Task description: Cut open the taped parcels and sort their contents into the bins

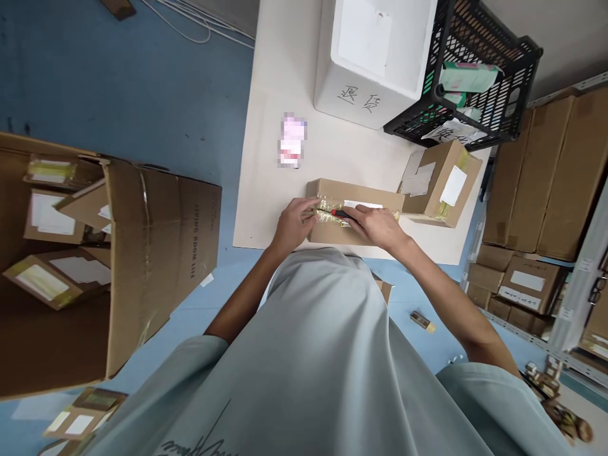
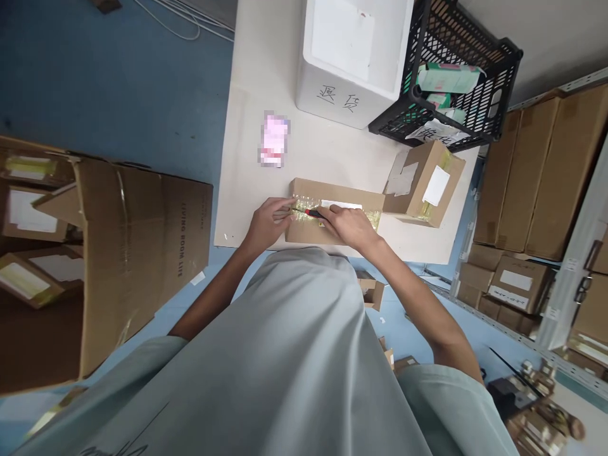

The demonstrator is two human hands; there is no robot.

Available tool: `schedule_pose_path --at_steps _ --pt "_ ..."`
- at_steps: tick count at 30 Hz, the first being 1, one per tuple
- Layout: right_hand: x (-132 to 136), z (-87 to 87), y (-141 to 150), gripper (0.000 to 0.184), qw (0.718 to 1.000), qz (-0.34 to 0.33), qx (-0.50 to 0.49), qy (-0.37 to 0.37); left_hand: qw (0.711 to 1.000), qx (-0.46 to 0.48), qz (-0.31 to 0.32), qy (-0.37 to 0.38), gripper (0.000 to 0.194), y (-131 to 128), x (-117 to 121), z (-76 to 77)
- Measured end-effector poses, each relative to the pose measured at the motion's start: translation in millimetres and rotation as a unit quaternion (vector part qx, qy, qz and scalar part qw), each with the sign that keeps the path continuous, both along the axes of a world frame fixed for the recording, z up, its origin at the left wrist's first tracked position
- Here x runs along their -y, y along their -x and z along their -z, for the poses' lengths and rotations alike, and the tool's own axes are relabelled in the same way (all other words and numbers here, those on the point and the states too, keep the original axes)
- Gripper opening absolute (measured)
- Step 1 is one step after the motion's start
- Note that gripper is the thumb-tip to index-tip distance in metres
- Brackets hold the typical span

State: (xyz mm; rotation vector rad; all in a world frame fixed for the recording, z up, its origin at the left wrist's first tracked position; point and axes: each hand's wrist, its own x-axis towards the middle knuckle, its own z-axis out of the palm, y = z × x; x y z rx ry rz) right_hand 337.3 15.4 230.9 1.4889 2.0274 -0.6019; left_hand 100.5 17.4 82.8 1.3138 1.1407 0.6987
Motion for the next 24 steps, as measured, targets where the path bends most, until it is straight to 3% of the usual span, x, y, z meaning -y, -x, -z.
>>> schedule_pose_path --at_steps 17,24 --pt "-9.1 -13.9 20.8 0.045 0.992 -0.098 0.072 0.028 1.0 0.01 0.002 0.014 0.046 0.1 -1.8 1.2" --pt "-11.2 -17.7 25.5 0.052 0.991 -0.111 0.069 0.034 1.0 -0.005 0.005 0.014 0.045 0.6 -2.7 -0.5"
